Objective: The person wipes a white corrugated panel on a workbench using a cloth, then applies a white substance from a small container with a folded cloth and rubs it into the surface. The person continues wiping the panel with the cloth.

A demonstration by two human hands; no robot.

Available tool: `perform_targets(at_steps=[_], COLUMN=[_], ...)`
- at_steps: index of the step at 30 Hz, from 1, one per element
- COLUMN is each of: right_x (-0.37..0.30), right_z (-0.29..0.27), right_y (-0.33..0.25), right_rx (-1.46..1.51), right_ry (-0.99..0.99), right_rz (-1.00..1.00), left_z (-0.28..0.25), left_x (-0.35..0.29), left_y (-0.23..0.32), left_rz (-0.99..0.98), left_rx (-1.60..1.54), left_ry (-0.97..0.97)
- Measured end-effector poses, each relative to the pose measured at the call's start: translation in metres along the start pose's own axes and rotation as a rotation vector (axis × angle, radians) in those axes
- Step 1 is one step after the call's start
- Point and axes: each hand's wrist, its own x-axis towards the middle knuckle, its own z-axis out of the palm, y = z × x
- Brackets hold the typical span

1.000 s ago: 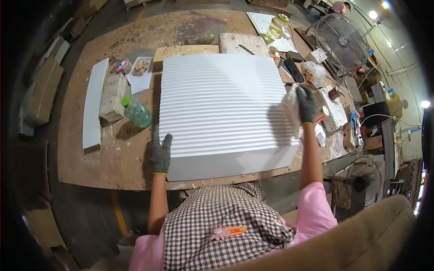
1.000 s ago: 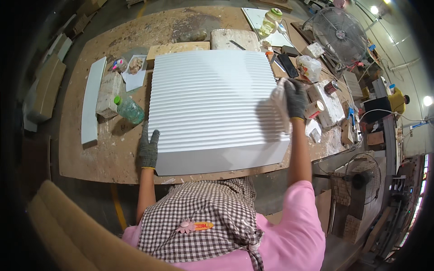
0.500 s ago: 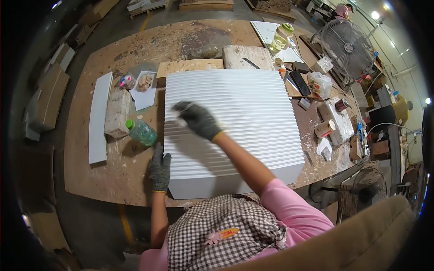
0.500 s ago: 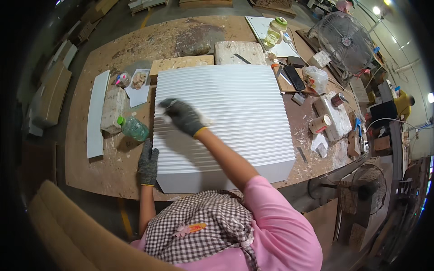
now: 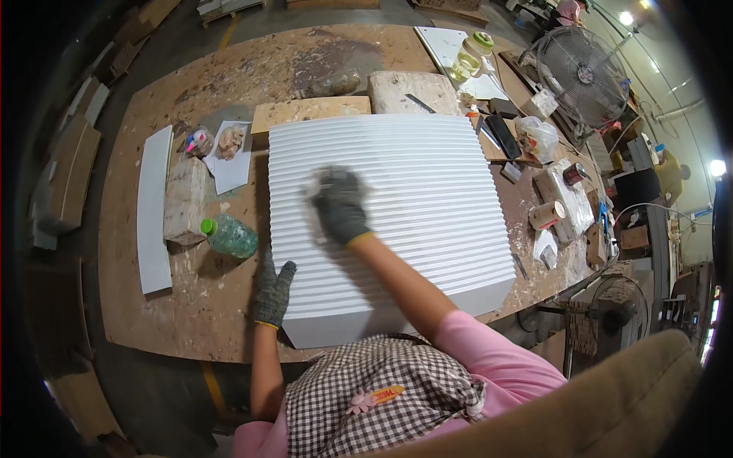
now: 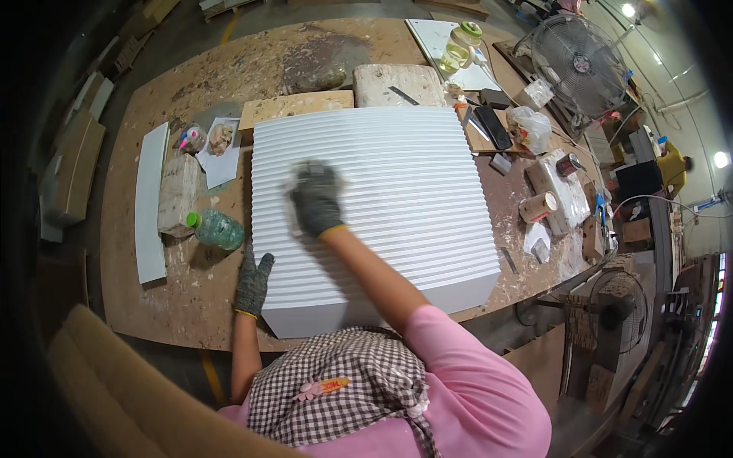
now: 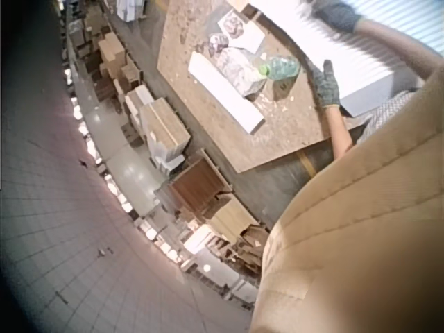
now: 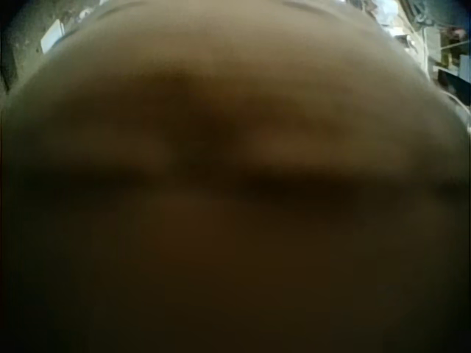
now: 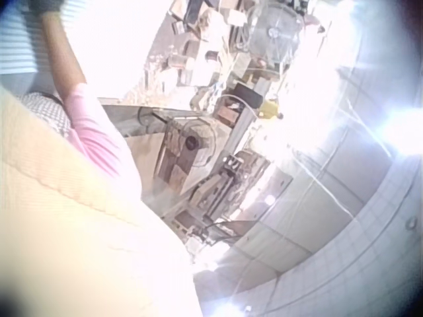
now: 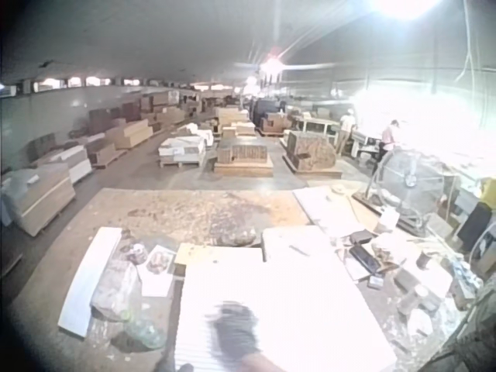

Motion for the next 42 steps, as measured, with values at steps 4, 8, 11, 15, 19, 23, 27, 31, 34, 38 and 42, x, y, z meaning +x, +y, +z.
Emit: perform_targets(at_steps=[4, 8, 11, 15, 19, 23, 27, 31, 34, 38, 42], right_x=[0.050, 0.031, -0.001, -0.026, -0.012, -0.003, 0.027, 0.051, 0.078, 0.088, 0.065], right_z=[0.020, 0.001, -0.056, -0.177, -0.245, -0.233, -0.105, -0.004, 0.040, 0.019, -0.057], right_y=[-0.073, -0.034, 0.060, 0.203, 0.255, 0.304, 0.183, 0.061, 0.011, -0.007, 0.119], right_rx=[0.345, 0.141, 0.143, 0.607, -0.408, -0.185, -0.776, -0.463, 0.003, 0.330, 0.914], right_ry=[-0.208, -0.013, -0.062, 0.138, -0.168, 0.177, -0.001, 0.070, 0.049, -0.213, -0.084], right_rz=[-0.314, -0.395, -0.231, 0.540, 0.649, 0.771, 0.589, 0.115, -0.222, -0.393, 0.076], left_z=[-0.003, -0.003, -0.008, -0.009, -0.023, 0.014, -0.003, -0.006, 0.010, -0.004, -0.005], left_x=[0.002, -0.005, -0.009, 0.001, 0.043, 0.071, 0.063, 0.054, 0.062, 0.056, 0.061], left_y=[-0.033, -0.024, -0.008, 0.009, -0.016, -0.007, -0.017, 0.030, 0.039, -0.007, -0.012], left_rz=[0.017, 0.089, -0.036, 0.098, 0.269, 0.246, 0.250, -0.027, 0.111, 0.257, 0.121], left_rx=[0.225, 0.032, 0.022, 0.245, 0.245, 0.318, 0.403, 0.371, 0.394, 0.365, 0.347], left_ry=[0.008, 0.033, 0.017, 0.053, 0.088, 0.080, 0.096, -0.039, -0.022, 0.192, 0.050])
